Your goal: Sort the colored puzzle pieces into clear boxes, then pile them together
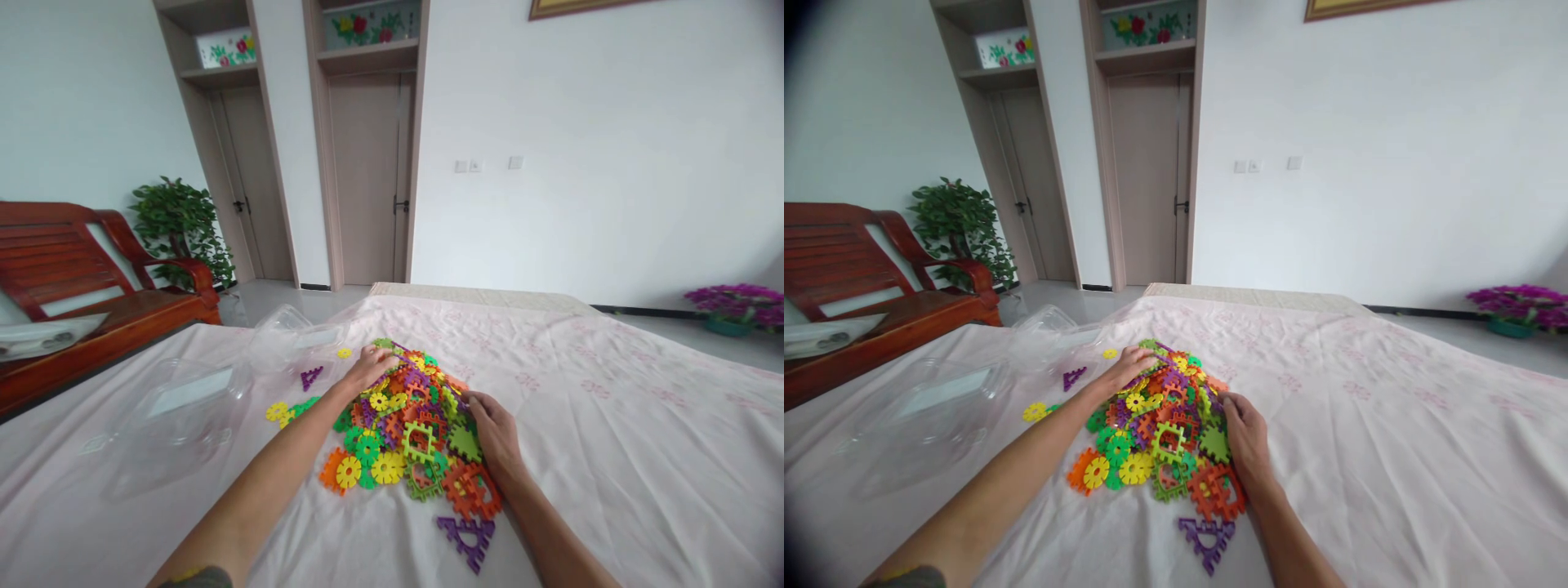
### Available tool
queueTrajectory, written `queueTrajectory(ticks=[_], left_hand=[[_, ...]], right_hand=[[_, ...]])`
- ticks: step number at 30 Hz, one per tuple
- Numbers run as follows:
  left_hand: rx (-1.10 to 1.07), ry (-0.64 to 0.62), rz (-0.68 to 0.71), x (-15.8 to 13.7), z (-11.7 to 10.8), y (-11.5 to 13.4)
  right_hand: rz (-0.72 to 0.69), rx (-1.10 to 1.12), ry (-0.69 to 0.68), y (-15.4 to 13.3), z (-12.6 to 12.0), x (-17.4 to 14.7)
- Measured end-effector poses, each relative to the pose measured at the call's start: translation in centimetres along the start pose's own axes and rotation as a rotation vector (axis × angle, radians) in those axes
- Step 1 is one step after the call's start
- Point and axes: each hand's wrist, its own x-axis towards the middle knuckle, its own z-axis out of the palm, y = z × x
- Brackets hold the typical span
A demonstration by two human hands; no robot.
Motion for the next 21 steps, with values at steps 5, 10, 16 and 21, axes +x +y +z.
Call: queueTrajectory(ticks=[5,10,16,21], left_hand=[[0.085,0.015,0.153,-4.8,3.0,2.9],[0.048,-0.015,0.301,-7.9,2.4,4.0],[0.433,0.254,0.151,-6.5,-1.6,-1.5],[0.618,0.214,-0.335,-4.6,-2.9,-5.9]], right_hand=[[-0.009,0.030,0.015,0.0,0.0,-0.1],[0.027,0.076,0.022,-0.2,0.0,-0.2],[0.035,0.064,0.045,-0.6,0.0,-0.3],[0.027,0.044,0.039,-0.8,0.0,-0.3]])
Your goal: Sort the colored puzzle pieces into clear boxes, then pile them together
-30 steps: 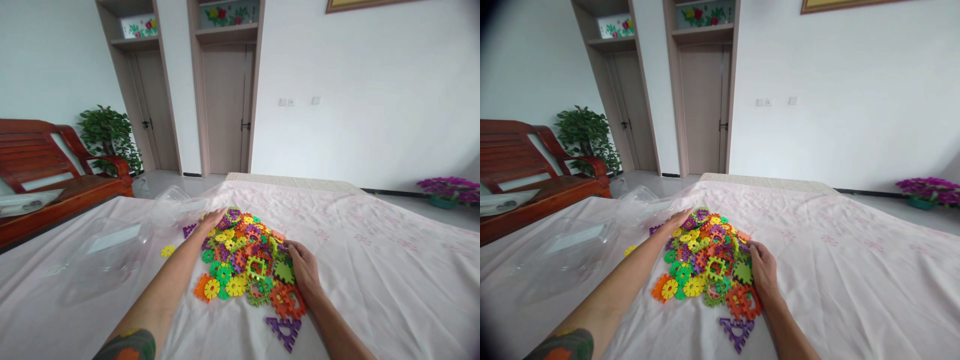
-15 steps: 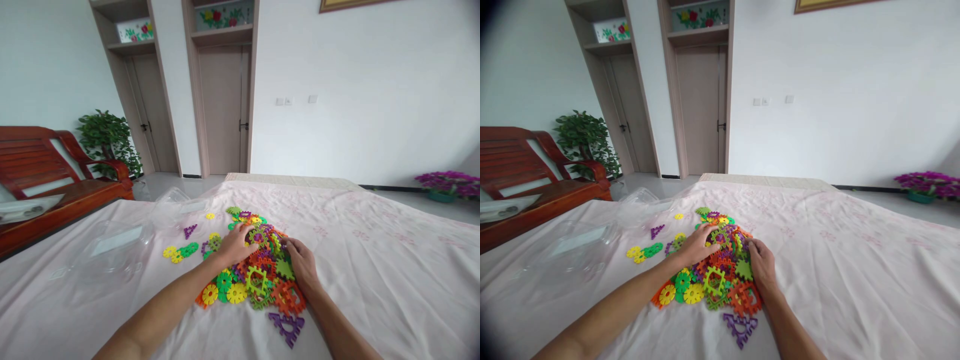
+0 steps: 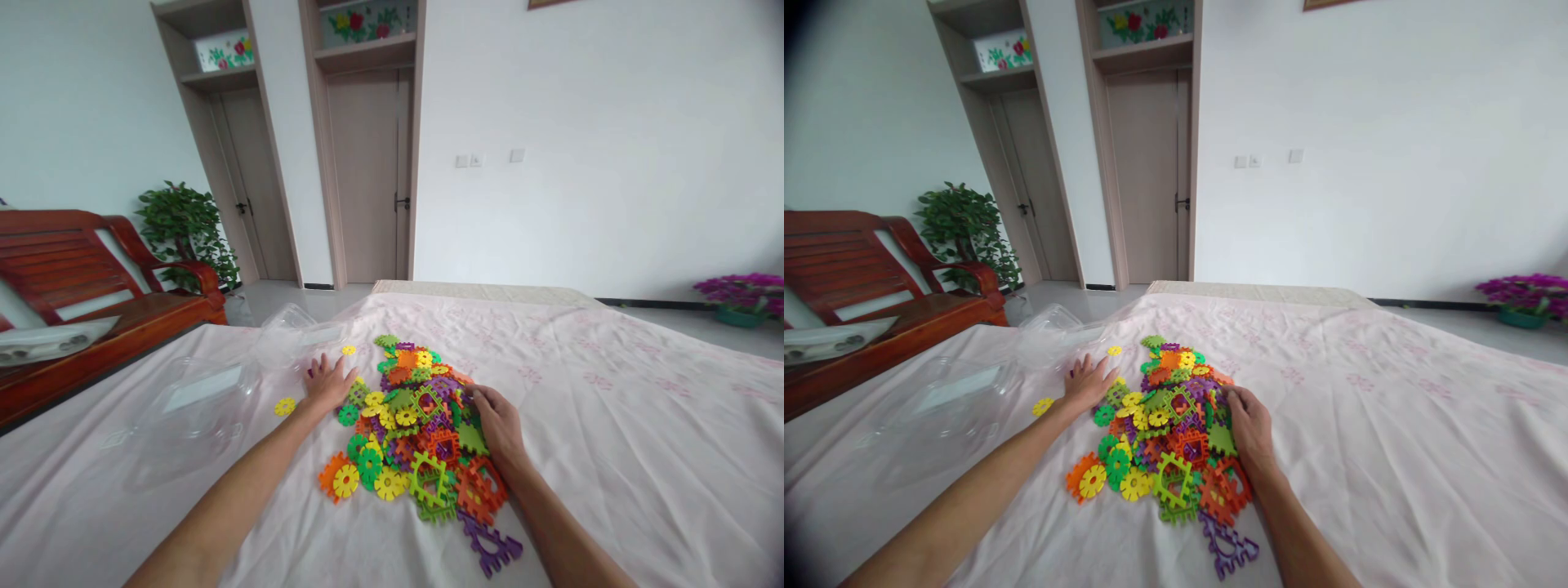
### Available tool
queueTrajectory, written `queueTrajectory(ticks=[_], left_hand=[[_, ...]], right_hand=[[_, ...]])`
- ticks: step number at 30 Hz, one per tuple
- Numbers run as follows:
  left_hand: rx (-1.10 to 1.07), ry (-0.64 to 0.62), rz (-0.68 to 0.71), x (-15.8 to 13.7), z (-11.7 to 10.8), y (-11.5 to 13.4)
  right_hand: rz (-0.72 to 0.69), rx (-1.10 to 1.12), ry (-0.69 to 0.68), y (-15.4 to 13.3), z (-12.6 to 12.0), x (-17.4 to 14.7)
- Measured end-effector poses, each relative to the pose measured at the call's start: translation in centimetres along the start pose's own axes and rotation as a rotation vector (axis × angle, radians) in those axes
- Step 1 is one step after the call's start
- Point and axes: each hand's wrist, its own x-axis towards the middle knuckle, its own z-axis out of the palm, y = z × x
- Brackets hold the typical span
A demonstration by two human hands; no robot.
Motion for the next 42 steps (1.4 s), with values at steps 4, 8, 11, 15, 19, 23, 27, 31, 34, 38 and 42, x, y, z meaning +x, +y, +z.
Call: queueTrajectory(ticks=[4,8,11,15,19,23,27,31,34,38,42], left_hand=[[-0.031,-0.026,0.033,-0.9,0.7,1.2],[-0.167,-0.062,0.358,-3.6,0.5,3.2],[-0.334,-0.014,0.526,-4.8,0.2,2.6],[-0.098,0.011,0.174,-4.9,0.1,-0.9],[0.082,-0.064,-0.014,-4.7,0.7,-3.8],[0.050,-0.065,-0.015,-5.0,1.5,-2.6],[-0.239,-0.092,0.200,-5.9,1.5,1.5],[-0.500,-0.105,0.375,-6.3,0.7,3.6],[-0.344,0.011,0.242,-6.0,0.2,2.2],[0.010,0.042,0.070,-5.6,0.0,-1.9],[0.093,-0.038,-0.041,-5.5,0.2,-4.5]], right_hand=[[-0.007,-0.015,-0.003,0.3,0.0,0.1],[-0.017,-0.017,-0.004,0.8,0.0,0.3],[-0.026,-0.017,0.001,1.0,0.0,0.3],[-0.029,-0.029,0.058,1.0,0.0,0.1],[-0.068,-0.110,0.098,1.0,0.1,0.1],[-0.195,-0.275,0.037,0.9,0.3,0.1],[-0.293,-0.368,-0.087,0.5,0.3,0.0],[-0.308,-0.307,-0.095,0.4,0.2,-0.2],[-0.286,-0.277,-0.066,0.7,0.2,-0.1],[-0.307,-0.314,-0.061,0.9,0.3,0.1],[-0.334,-0.382,-0.061,0.7,0.4,0.0]])
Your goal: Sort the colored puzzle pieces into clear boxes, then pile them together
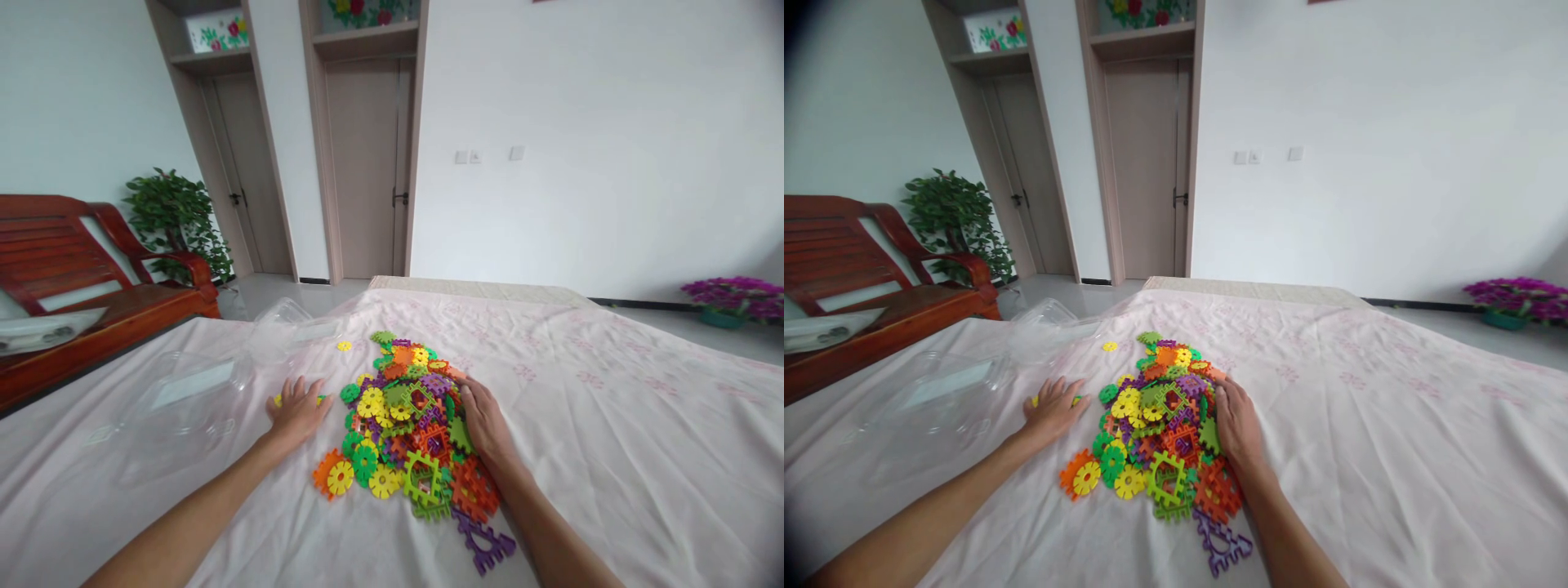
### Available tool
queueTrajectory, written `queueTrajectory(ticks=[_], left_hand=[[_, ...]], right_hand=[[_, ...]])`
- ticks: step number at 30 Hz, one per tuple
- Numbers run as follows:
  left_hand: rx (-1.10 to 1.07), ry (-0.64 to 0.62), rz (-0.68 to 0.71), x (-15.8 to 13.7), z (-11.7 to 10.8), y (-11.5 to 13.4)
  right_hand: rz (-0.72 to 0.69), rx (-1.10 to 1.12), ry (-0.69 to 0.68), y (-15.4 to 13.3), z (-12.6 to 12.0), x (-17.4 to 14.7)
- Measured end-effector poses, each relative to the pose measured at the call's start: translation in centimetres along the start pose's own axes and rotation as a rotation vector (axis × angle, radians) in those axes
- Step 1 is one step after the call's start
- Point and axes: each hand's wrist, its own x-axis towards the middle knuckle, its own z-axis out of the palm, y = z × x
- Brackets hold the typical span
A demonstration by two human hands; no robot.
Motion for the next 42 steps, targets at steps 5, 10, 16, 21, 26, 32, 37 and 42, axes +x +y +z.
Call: queueTrajectory(ticks=[5,10,16,21,26,32,37,42], left_hand=[[-0.154,-0.030,0.025,-0.8,0.0,1.9],[-0.489,-0.153,0.511,-3.9,-1.1,5.2],[-0.435,-0.186,0.696,-5.8,-0.7,6.5],[-0.466,-0.011,0.601,-5.1,0.6,8.0],[-0.644,0.134,0.514,-4.1,0.6,9.0],[-0.933,0.284,0.419,-3.2,0.4,8.3],[-1.001,0.338,0.333,-2.8,0.3,7.7],[-0.929,0.346,0.280,-2.6,0.5,7.6]], right_hand=[[0.007,-0.091,-0.035,-0.2,-0.1,-0.1],[-0.004,-0.105,-0.044,-0.3,-0.1,-0.2],[-0.025,0.023,-0.087,-1.5,-0.4,0.0],[0.095,0.226,-0.176,-3.8,-0.2,1.2],[0.246,0.448,-0.283,-6.8,1.4,2.4],[0.098,0.504,-0.358,-10.5,3.0,3.2],[-0.086,0.359,-0.370,-10.4,3.7,5.6],[-0.008,-0.043,-0.167,-5.9,3.9,10.2]])
